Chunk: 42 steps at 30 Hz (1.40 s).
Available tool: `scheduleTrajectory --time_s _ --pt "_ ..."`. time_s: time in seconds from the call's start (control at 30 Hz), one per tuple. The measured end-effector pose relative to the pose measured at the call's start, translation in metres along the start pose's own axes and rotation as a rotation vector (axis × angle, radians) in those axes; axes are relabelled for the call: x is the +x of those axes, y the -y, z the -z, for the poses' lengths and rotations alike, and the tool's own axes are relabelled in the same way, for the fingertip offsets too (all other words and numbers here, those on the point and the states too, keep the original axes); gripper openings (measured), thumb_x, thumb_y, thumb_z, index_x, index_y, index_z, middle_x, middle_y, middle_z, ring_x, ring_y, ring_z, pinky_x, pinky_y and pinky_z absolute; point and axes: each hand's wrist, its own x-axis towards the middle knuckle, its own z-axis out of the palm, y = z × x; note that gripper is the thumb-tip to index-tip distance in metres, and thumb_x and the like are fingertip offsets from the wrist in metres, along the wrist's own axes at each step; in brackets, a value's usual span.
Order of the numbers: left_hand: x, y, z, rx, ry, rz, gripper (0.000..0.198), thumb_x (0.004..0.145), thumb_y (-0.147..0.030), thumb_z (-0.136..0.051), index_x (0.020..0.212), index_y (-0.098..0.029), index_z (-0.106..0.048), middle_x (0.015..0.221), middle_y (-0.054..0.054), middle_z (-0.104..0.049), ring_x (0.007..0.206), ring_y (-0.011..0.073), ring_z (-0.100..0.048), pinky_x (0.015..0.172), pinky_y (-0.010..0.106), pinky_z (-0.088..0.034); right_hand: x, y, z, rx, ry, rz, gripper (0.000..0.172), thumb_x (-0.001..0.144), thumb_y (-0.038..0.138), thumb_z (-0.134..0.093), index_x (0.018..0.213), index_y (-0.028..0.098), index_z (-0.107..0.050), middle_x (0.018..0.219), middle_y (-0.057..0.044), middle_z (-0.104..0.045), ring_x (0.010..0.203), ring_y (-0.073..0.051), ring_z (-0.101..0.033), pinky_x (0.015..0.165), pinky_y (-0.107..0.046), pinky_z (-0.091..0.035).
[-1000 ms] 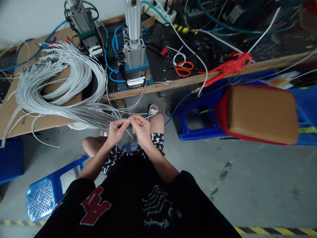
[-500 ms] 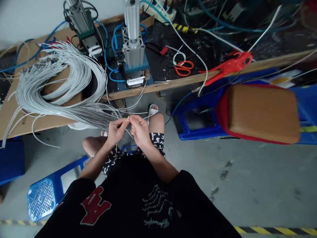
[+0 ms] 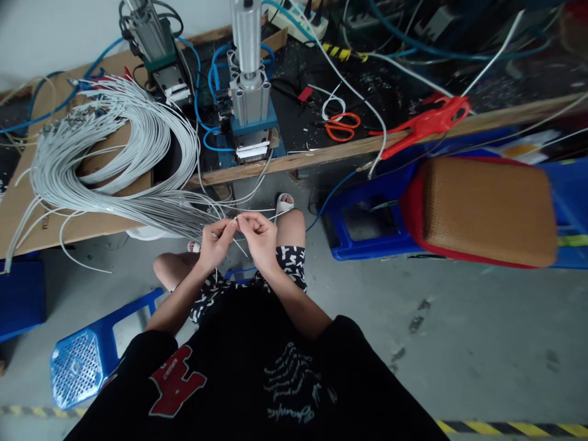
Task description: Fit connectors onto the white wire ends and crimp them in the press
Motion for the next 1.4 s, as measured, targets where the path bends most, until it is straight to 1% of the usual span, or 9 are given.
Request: scheduleTrajectory --time_s 0.23,0.37,0.53,0.67,0.77,0.87,0.97,1.23,1.4 --pt "0.0 0.004 0.001 0.038 -0.038 -0.037 0.043 0.094 -0.052 -0.064 0.081 -0.013 -0.077 0.066 0.0 -0.063 0.058 0.0094 -0.046 0.055 0.024 -0.035 0.002 0.002 0.004 -0.027 0.054 -0.032 0.036 0.077 0.055 -0.08 0.084 0.021 -0.07 0.051 0.01 -0.033 0.047 -0.007 -0.025 0.046 -0.025 -0.021" --pt "-0.001 0.009 0.001 0.034 -0.041 -0.033 0.037 0.094 -0.047 -0.066 0.098 -0.014 -0.083 0.089 0.006 -0.078 0.074 0.016 -0.064 0.068 0.027 -0.049 0.002 0.004 0.006 -0.044 0.061 -0.016 0.034 0.078 0.054 -0.079 0.085 0.021 -0.072 0.05 0.009 -0.033 0.048 -0.007 -0.025 0.046 -0.025 -0.019" --pt "-0.001 0.012 -0.001 0.014 -0.052 -0.025 0.036 0.093 -0.045 -0.067 0.109 -0.016 -0.082 0.105 0.009 -0.081 0.089 0.0215 -0.072 0.08 0.031 -0.055 0.003 0.005 0.009 -0.067 0.074 0.007 0.033 0.078 0.052 -0.079 0.087 0.021 -0.075 0.051 0.009 -0.033 0.048 -0.007 -0.025 0.047 -0.026 -0.018" --pt "-0.001 0.007 -0.002 0.012 -0.05 -0.028 0.039 0.094 -0.049 -0.066 0.102 -0.014 -0.082 0.084 0.006 -0.078 0.073 0.0167 -0.066 0.071 0.028 -0.051 0.004 0.006 0.011 -0.124 0.086 0.017 0.035 0.079 0.054 -0.077 0.089 0.021 -0.076 0.052 0.008 -0.033 0.049 -0.007 -0.026 0.047 -0.026 -0.02" --pt "-0.002 0.004 -0.001 0.031 -0.012 -0.028 0.047 0.097 -0.055 -0.059 0.081 -0.014 -0.075 0.06 0.0 -0.06 0.056 0.0111 -0.049 0.058 0.026 -0.041 0.005 0.006 0.013 -0.152 0.119 0.029 0.034 0.08 0.053 -0.076 0.091 0.02 -0.077 0.054 0.008 -0.038 0.05 -0.007 -0.028 0.049 -0.026 -0.022" --pt "-0.001 0.003 0.001 0.068 0.025 -0.03 0.056 0.1 -0.059 -0.049 0.066 -0.017 -0.058 0.055 -0.003 -0.046 0.054 0.0095 -0.039 0.055 0.025 -0.034 0.007 0.006 0.016 -0.186 0.16 0.038 0.033 0.079 0.05 -0.076 0.089 0.019 -0.079 0.057 0.005 -0.049 0.052 -0.007 -0.032 0.051 -0.025 -0.026" --pt "-0.001 0.006 0.005 0.129 0.095 -0.032 0.056 0.104 -0.058 -0.04 0.065 -0.019 -0.049 0.059 -0.003 -0.046 0.056 0.0101 -0.04 0.06 0.026 -0.036 0.011 0.007 0.018 -0.213 0.207 0.038 0.031 0.078 0.05 -0.077 0.084 0.019 -0.081 0.059 0.003 -0.056 0.054 -0.009 -0.038 0.051 -0.025 -0.029" --pt "-0.002 0.012 0.012 0.227 0.256 -0.048 0.051 0.106 -0.054 -0.037 0.081 -0.017 -0.061 0.069 0.0 -0.057 0.063 0.0122 -0.049 0.07 0.027 -0.042 0.017 0.013 0.019 -0.285 0.266 0.083 0.031 0.079 0.052 -0.077 0.082 0.021 -0.079 0.053 0.004 -0.052 0.051 -0.01 -0.038 0.049 -0.026 -0.029" --pt "0.002 0.004 0.019 0.125 0.065 -0.135 0.046 0.105 -0.052 -0.042 0.12 -0.017 -0.068 0.085 0.004 -0.063 0.078 0.0152 -0.056 0.077 0.028 -0.045 0.013 0.018 0.018 -0.255 0.27 0.136 0.036 0.087 0.056 -0.07 0.082 0.02 -0.072 0.077 -0.002 -0.065 0.062 -0.012 -0.049 0.056 -0.027 -0.036"
